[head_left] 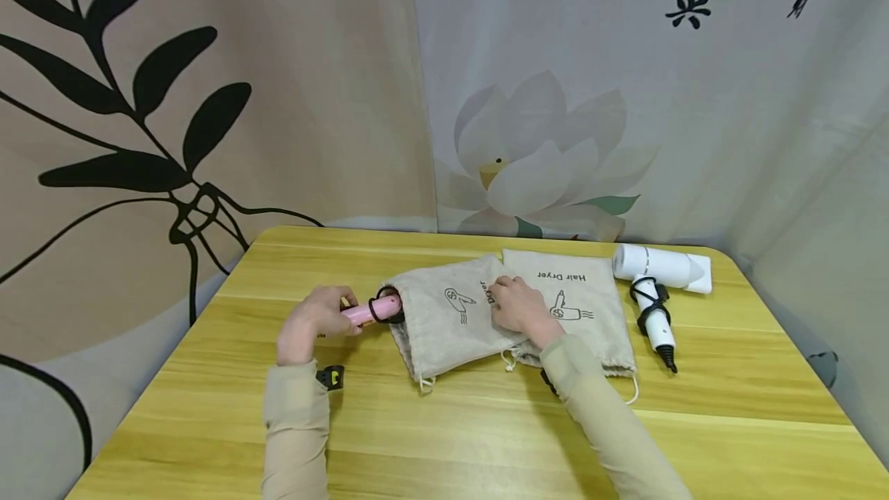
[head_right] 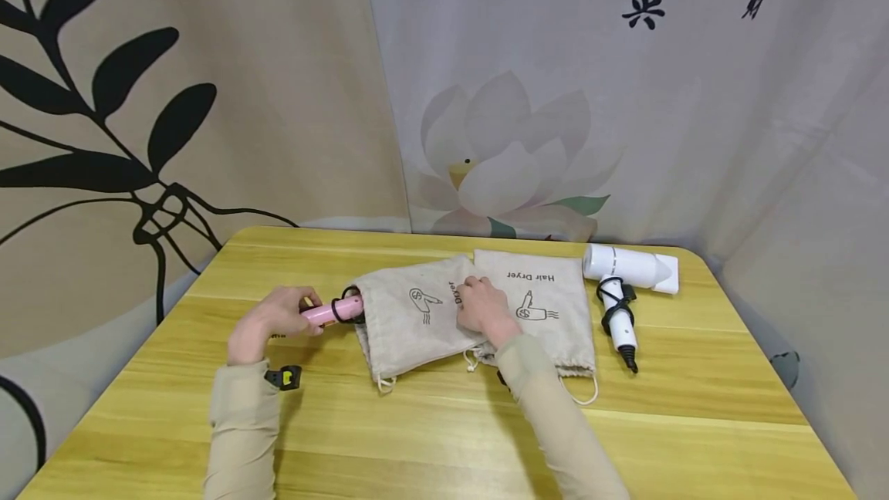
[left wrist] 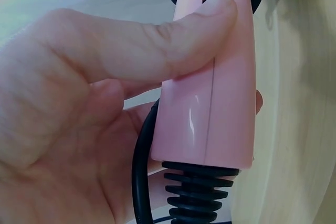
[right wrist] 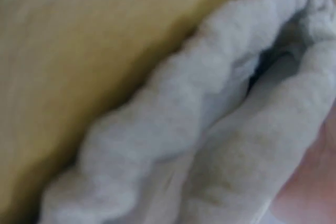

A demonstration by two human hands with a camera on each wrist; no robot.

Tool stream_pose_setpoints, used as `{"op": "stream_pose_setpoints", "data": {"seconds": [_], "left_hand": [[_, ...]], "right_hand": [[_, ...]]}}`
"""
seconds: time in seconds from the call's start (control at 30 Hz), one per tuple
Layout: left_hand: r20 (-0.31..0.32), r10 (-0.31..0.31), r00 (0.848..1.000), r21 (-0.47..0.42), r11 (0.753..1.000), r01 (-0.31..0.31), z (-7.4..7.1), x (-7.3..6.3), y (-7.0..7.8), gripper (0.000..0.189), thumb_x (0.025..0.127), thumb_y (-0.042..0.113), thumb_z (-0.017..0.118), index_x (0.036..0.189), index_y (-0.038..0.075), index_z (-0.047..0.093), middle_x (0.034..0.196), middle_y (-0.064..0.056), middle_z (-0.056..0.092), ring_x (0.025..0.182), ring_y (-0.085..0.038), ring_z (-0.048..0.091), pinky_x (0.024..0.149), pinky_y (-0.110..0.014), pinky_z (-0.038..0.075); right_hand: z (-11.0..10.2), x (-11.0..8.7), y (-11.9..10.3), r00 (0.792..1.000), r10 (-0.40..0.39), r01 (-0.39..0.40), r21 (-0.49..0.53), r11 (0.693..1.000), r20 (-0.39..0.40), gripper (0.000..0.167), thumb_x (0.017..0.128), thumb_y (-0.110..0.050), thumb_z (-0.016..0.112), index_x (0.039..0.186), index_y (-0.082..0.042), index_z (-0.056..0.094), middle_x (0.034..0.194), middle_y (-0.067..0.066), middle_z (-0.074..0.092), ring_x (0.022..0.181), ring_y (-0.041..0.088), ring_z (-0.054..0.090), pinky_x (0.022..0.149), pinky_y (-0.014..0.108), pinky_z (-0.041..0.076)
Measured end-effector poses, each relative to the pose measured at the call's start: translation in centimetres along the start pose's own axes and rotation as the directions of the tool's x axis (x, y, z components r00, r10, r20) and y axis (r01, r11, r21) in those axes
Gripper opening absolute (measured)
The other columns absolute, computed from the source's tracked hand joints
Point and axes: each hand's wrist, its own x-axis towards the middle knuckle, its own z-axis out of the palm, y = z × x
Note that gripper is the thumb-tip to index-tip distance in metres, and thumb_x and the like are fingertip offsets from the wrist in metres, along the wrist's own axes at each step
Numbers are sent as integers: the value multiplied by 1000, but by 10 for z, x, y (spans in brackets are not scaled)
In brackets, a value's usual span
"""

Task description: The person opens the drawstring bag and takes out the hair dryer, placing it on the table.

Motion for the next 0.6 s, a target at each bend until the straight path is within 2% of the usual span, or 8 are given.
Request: {"op": "stream_pose_setpoints", "data": {"seconds": [0.2, 0.33, 0.47, 0.6], "left_hand": [[-13, 10, 1000, 28, 1000, -9, 0, 2, 4, 42, 72, 19, 78, 109, 5, 62, 96, -16, 63, 78, -23, 54, 62, -30, 44], [-14, 7, 1000, 32, 999, -7, 1, 5, 7, 43, 73, 20, 77, 111, 5, 61, 94, -16, 63, 76, -23, 54, 60, -29, 44], [-26, 6, 1000, 55, 998, -4, 4, 9, 10, 49, 74, 22, 76, 117, 5, 59, 98, -16, 63, 80, -23, 56, 64, -32, 46], [-33, 38, 999, 67, 997, -36, 8, 12, 16, 56, 76, 20, 76, 125, 3, 56, 103, -18, 64, 87, -26, 58, 71, -39, 50]], "right_hand": [[-4, -2, -2, 1000, -4, 4, 18, 1000, -21, 40, 93, -20, 52, 131, -8, 55, 135, 11, 54, 118, 31, 53, 92, 48, 51], [-7, -2, -3, 998, -11, 13, 25, 1000, -65, 38, 93, -19, 53, 129, -7, 57, 132, 12, 56, 114, 32, 56, 89, 47, 52], [-9, -4, -3, 995, -23, 26, 38, 999, -93, 37, 91, -17, 56, 125, -6, 59, 126, 13, 60, 108, 32, 58, 86, 47, 54], [-10, -5, -2, 996, -25, 29, 49, 998, -83, 33, 90, -17, 56, 121, -6, 61, 121, 13, 62, 106, 32, 60, 84, 47, 54]]}}
